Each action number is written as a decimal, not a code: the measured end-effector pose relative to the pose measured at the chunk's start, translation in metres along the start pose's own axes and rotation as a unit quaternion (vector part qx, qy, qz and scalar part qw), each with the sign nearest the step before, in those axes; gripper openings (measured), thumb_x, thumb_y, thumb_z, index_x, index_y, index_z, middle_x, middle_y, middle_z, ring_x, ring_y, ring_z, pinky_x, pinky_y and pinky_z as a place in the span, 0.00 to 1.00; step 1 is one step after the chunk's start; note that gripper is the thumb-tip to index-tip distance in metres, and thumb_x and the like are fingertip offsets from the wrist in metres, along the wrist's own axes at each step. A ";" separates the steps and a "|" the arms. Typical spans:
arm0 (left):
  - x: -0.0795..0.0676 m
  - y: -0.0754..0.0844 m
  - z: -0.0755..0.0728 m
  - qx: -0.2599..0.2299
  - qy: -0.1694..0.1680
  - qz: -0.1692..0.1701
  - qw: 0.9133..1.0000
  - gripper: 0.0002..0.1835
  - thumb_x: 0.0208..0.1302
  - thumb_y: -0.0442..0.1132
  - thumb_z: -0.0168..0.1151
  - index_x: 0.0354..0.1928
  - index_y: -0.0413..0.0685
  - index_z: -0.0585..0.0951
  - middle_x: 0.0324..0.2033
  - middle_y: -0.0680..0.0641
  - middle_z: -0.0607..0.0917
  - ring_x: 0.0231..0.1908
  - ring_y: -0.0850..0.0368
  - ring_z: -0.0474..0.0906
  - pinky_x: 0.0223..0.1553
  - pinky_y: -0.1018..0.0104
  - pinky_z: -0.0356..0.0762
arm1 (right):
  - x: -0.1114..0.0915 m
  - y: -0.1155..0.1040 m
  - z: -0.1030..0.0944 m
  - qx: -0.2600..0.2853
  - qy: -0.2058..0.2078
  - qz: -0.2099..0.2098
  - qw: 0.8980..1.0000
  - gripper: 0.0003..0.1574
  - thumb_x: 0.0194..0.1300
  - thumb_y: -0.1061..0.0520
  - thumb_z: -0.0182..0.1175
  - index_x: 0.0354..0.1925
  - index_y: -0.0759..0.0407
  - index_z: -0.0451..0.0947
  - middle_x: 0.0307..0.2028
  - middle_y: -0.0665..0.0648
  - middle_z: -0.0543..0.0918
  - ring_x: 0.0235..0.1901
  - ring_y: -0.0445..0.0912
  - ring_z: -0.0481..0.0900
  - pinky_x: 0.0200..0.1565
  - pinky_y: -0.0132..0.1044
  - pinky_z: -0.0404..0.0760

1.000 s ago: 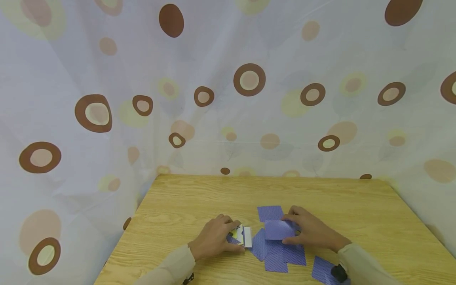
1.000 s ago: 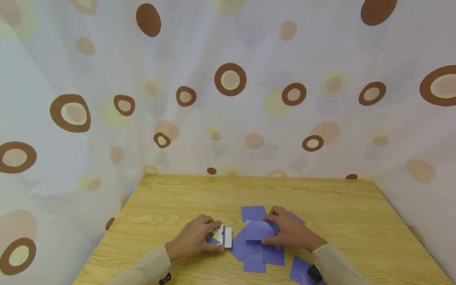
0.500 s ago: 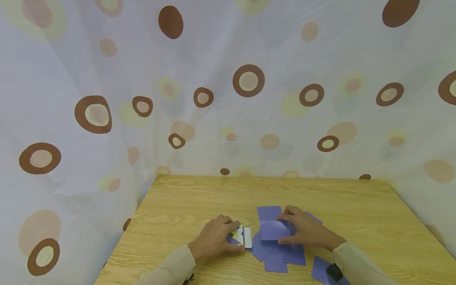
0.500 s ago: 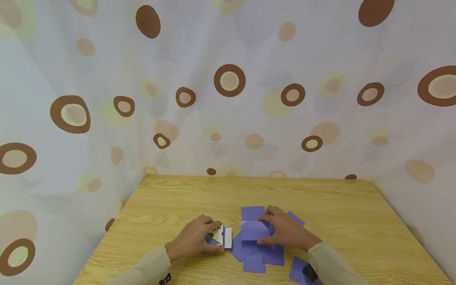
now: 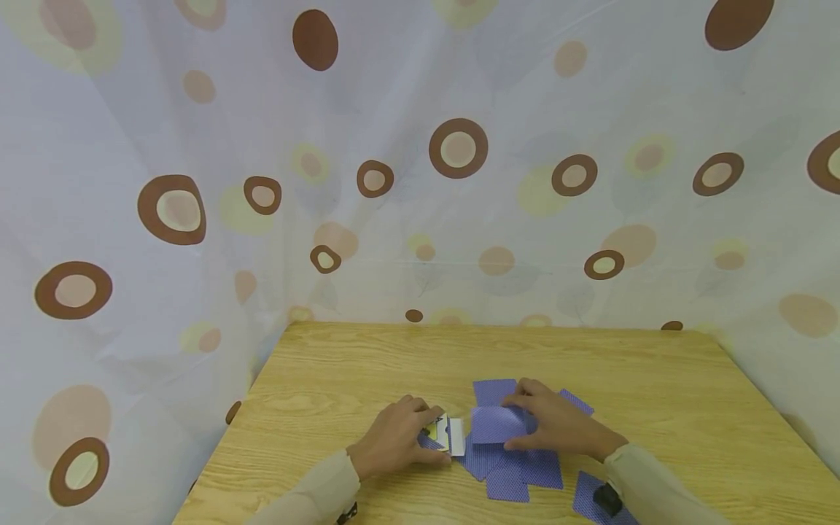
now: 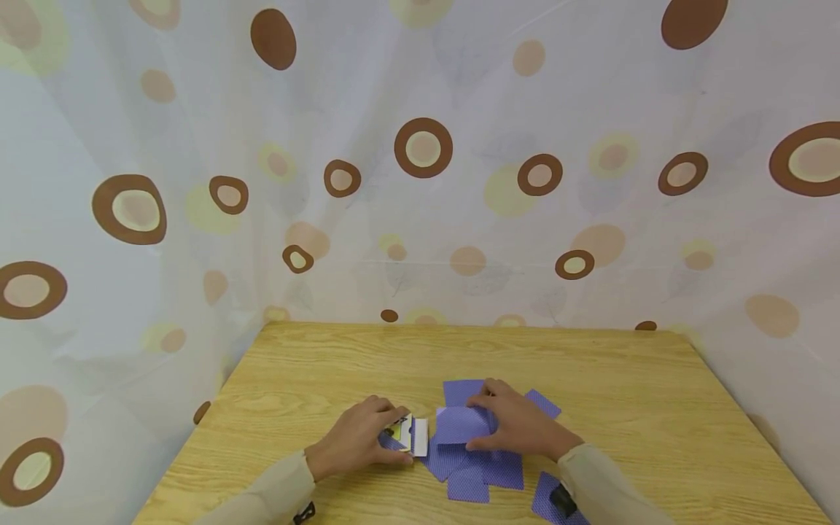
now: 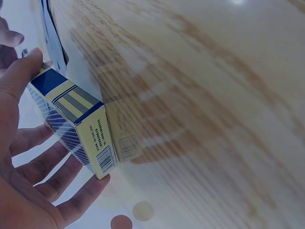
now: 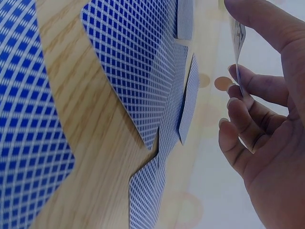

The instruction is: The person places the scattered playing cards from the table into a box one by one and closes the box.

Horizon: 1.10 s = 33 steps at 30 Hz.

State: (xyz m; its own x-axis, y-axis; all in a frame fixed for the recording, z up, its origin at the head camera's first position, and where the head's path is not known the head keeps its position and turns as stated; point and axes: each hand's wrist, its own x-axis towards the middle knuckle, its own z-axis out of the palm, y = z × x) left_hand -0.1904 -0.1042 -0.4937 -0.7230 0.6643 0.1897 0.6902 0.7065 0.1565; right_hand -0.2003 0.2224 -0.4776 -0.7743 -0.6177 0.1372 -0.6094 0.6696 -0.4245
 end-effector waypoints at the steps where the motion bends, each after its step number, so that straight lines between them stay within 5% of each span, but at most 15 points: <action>1: 0.000 0.000 0.000 0.001 -0.001 0.000 1.000 0.44 0.58 0.74 0.65 0.65 0.49 0.81 0.50 0.51 0.84 0.48 0.58 0.77 0.42 0.70 0.77 | 0.000 -0.001 0.000 0.001 -0.001 -0.001 1.000 0.44 0.58 0.31 0.73 0.61 0.58 0.81 0.46 0.48 0.70 0.43 0.42 0.69 0.43 0.40 0.77; 33: 0.001 0.001 -0.002 0.003 -0.007 -0.001 1.000 0.44 0.58 0.74 0.64 0.66 0.49 0.80 0.50 0.50 0.84 0.48 0.58 0.77 0.42 0.69 0.77 | 0.011 -0.010 0.006 0.001 0.008 -0.014 1.000 0.43 0.59 0.30 0.72 0.61 0.56 0.81 0.48 0.46 0.72 0.45 0.40 0.72 0.45 0.41 0.79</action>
State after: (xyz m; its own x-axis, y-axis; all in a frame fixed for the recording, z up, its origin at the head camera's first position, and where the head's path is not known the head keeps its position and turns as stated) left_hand -0.1907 -0.1029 -0.4917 -0.7249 0.6661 0.1755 0.6884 0.7093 0.1517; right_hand -0.2014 0.2061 -0.4775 -0.7596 -0.6293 0.1644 -0.6306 0.6508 -0.4227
